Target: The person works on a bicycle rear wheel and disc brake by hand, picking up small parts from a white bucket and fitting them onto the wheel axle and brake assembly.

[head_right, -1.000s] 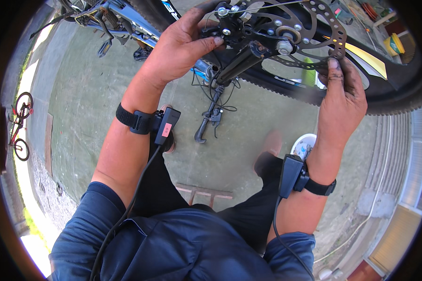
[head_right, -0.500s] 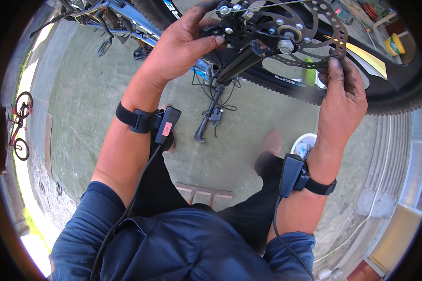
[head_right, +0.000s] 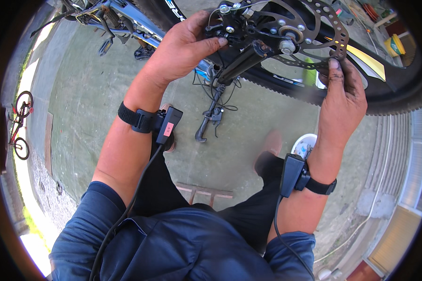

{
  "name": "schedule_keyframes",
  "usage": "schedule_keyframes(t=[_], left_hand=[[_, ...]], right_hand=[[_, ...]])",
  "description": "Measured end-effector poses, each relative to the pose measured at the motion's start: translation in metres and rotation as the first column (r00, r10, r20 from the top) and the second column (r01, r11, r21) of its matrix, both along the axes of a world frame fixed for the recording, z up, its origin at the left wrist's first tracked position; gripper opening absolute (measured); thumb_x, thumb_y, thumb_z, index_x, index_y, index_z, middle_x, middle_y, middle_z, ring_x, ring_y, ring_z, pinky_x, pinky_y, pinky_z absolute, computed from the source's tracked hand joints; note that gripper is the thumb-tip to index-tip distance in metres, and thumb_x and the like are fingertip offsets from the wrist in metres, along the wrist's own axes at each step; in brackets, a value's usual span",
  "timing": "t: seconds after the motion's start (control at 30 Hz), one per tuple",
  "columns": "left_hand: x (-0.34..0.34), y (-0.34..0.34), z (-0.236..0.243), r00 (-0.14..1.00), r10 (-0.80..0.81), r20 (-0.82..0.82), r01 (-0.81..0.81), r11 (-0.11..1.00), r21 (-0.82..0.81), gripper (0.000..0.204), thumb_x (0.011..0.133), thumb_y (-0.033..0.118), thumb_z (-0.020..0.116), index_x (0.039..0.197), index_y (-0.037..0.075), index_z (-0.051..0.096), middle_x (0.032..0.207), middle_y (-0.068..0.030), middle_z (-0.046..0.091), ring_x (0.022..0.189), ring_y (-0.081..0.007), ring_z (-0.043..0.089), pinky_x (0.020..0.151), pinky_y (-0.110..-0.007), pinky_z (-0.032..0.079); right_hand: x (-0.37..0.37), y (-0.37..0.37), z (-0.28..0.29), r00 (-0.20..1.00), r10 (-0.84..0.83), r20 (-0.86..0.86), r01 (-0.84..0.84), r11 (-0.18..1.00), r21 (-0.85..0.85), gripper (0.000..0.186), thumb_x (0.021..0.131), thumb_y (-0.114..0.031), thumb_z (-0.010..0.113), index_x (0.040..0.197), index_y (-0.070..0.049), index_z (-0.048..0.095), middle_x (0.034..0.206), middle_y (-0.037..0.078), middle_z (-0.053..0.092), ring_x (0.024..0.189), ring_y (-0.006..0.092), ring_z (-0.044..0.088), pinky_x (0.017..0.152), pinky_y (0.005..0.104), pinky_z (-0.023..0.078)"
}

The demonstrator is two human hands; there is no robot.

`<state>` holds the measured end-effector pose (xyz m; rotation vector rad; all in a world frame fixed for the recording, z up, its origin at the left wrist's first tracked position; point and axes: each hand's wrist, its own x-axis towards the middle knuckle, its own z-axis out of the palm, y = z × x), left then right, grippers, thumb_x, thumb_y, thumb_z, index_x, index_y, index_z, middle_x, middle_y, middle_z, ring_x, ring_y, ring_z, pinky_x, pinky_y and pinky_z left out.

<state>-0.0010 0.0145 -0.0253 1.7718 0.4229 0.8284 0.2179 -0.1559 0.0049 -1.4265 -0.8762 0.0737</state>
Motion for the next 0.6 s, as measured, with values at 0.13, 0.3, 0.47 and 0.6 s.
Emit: schedule_keyframes(t=[0.13, 0.3, 0.47, 0.6], left_hand=[[-0.0004, -0.0004, -0.0014, 1.000, 0.023, -0.021, -0.023, 1.000, 0.013, 0.039, 0.090, 0.000, 0.061, 0.127, -0.002, 0.051, 0.110, -0.0045, 0.062, 0.098, -0.0114, 0.061, 0.088, -0.027, 0.049], [-0.0010, -0.0013, -0.0001, 1.000, 0.019, -0.022, -0.019, 1.000, 0.023, 0.039, 0.089, 0.000, 0.061, 0.127, -0.002, 0.051, 0.109, -0.0047, 0.063, 0.098, -0.0119, 0.061, 0.089, -0.027, 0.049], [0.0022, -0.0024, -0.0008, 1.000, 0.007, -0.002, -0.007, 1.000, -0.016, 0.043, 0.088, -0.002, 0.062, 0.129, -0.002, 0.049, 0.112, -0.0051, 0.061, 0.101, -0.0118, 0.059, 0.090, -0.027, 0.049], [0.0046, -0.0045, 0.0007, 1.000, 0.009, 0.011, -0.009, 1.000, -0.020, 0.045, 0.087, -0.003, 0.063, 0.129, -0.003, 0.048, 0.116, -0.0056, 0.059, 0.106, -0.0116, 0.056, 0.092, -0.027, 0.048]], right_hand=[[-0.0011, 0.0001, 0.0009, 1.000, 0.005, -0.001, -0.005, 1.000, 0.006, 0.023, 0.093, -0.009, 0.064, 0.113, 0.004, 0.064, 0.097, 0.008, 0.068, 0.084, 0.0113, 0.064, 0.072, 0.0238, 0.054], [-0.0008, -0.0003, 0.0006, 1.000, 0.006, -0.013, -0.006, 1.000, 0.004, 0.024, 0.093, -0.009, 0.064, 0.113, 0.003, 0.064, 0.098, 0.008, 0.068, 0.084, 0.0109, 0.064, 0.072, 0.0237, 0.054], [0.0026, -0.0014, -0.0011, 1.000, 0.018, -0.012, -0.018, 1.000, -0.009, 0.027, 0.093, -0.014, 0.064, 0.116, 0.001, 0.062, 0.098, 0.009, 0.068, 0.087, 0.0142, 0.067, 0.074, 0.0273, 0.057], [0.0056, -0.0018, -0.0020, 0.999, 0.029, -0.016, -0.029, 0.999, -0.014, 0.027, 0.094, -0.014, 0.064, 0.117, 0.001, 0.062, 0.100, 0.009, 0.068, 0.087, 0.0138, 0.066, 0.074, 0.0268, 0.057]])
